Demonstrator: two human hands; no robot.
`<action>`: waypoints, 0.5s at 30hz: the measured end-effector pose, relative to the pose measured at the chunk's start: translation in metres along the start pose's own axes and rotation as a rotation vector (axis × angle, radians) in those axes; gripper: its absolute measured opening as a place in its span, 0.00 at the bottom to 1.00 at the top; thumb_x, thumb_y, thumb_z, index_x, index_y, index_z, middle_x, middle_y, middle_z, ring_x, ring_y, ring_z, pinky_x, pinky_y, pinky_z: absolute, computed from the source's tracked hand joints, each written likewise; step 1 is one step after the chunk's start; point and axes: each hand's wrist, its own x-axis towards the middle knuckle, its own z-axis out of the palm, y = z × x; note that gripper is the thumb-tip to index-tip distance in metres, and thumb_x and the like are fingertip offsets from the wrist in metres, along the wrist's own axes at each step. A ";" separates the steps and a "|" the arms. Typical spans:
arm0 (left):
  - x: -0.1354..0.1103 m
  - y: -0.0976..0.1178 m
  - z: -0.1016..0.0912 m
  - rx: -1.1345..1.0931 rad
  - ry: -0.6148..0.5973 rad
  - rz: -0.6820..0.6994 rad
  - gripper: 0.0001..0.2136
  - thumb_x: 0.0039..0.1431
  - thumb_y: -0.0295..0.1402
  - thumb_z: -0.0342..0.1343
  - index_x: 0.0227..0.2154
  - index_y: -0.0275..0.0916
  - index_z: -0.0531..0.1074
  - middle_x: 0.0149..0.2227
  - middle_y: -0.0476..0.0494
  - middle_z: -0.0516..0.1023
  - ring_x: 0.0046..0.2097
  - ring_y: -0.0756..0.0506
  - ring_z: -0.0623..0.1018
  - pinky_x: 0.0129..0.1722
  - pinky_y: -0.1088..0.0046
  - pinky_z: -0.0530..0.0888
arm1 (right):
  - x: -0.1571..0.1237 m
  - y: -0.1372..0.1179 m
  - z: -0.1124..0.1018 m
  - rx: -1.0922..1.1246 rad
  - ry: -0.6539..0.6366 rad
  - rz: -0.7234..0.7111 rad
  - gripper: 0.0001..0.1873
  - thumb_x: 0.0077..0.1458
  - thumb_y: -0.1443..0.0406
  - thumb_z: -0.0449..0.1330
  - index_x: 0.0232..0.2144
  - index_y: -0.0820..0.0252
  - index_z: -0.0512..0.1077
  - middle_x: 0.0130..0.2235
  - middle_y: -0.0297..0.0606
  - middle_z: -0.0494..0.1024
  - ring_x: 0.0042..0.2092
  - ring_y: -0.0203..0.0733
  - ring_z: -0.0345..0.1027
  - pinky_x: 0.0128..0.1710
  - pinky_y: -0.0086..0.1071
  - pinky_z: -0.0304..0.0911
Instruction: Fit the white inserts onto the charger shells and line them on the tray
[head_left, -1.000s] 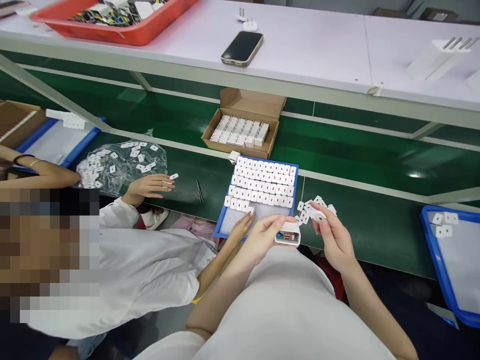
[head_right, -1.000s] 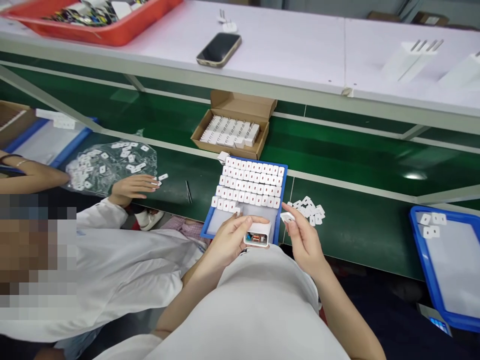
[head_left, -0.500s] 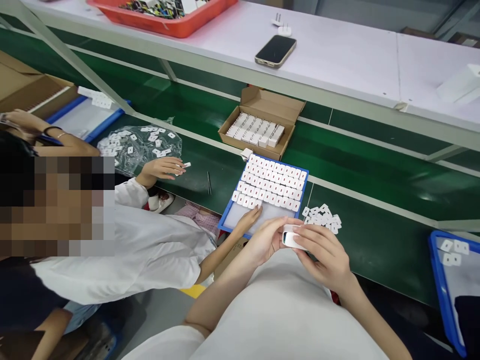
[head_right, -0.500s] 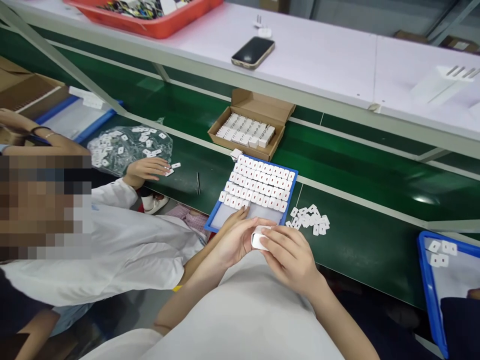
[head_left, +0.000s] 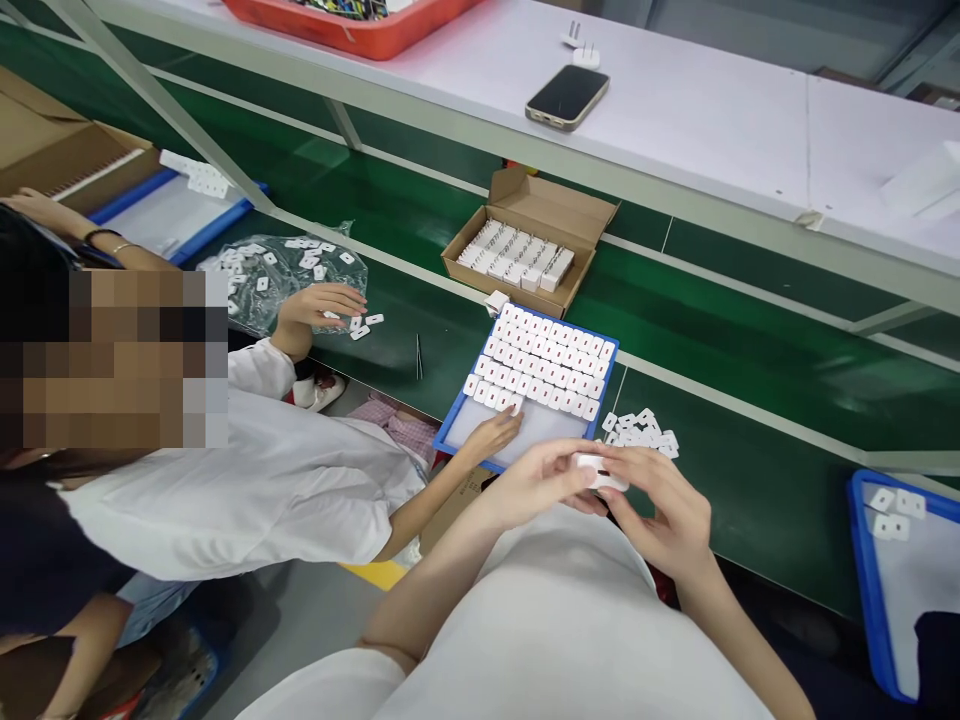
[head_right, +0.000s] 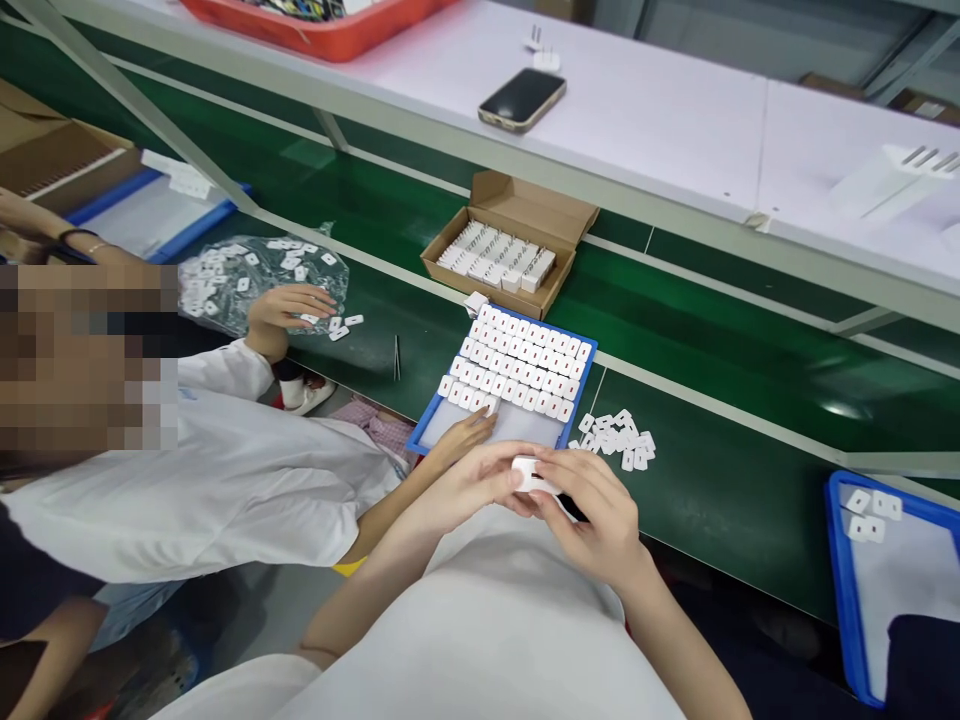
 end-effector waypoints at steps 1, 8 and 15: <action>-0.001 -0.001 0.000 0.027 -0.007 0.016 0.24 0.57 0.45 0.64 0.51 0.36 0.75 0.41 0.39 0.80 0.36 0.46 0.82 0.39 0.71 0.80 | 0.000 -0.001 -0.001 0.032 0.003 0.052 0.27 0.55 0.77 0.65 0.55 0.54 0.72 0.48 0.43 0.79 0.48 0.49 0.75 0.45 0.45 0.72; -0.011 -0.004 0.008 0.068 0.033 0.160 0.21 0.61 0.40 0.61 0.55 0.39 0.71 0.47 0.40 0.78 0.39 0.46 0.82 0.42 0.69 0.80 | -0.003 -0.004 -0.007 0.372 0.017 0.545 0.15 0.61 0.65 0.63 0.50 0.52 0.73 0.49 0.42 0.75 0.49 0.46 0.70 0.47 0.39 0.70; -0.010 0.000 0.010 0.090 0.039 0.185 0.21 0.62 0.43 0.58 0.54 0.38 0.71 0.46 0.40 0.77 0.36 0.47 0.79 0.37 0.72 0.77 | 0.001 -0.002 -0.013 0.619 -0.197 0.835 0.16 0.62 0.57 0.62 0.51 0.50 0.67 0.38 0.35 0.69 0.36 0.39 0.69 0.35 0.33 0.71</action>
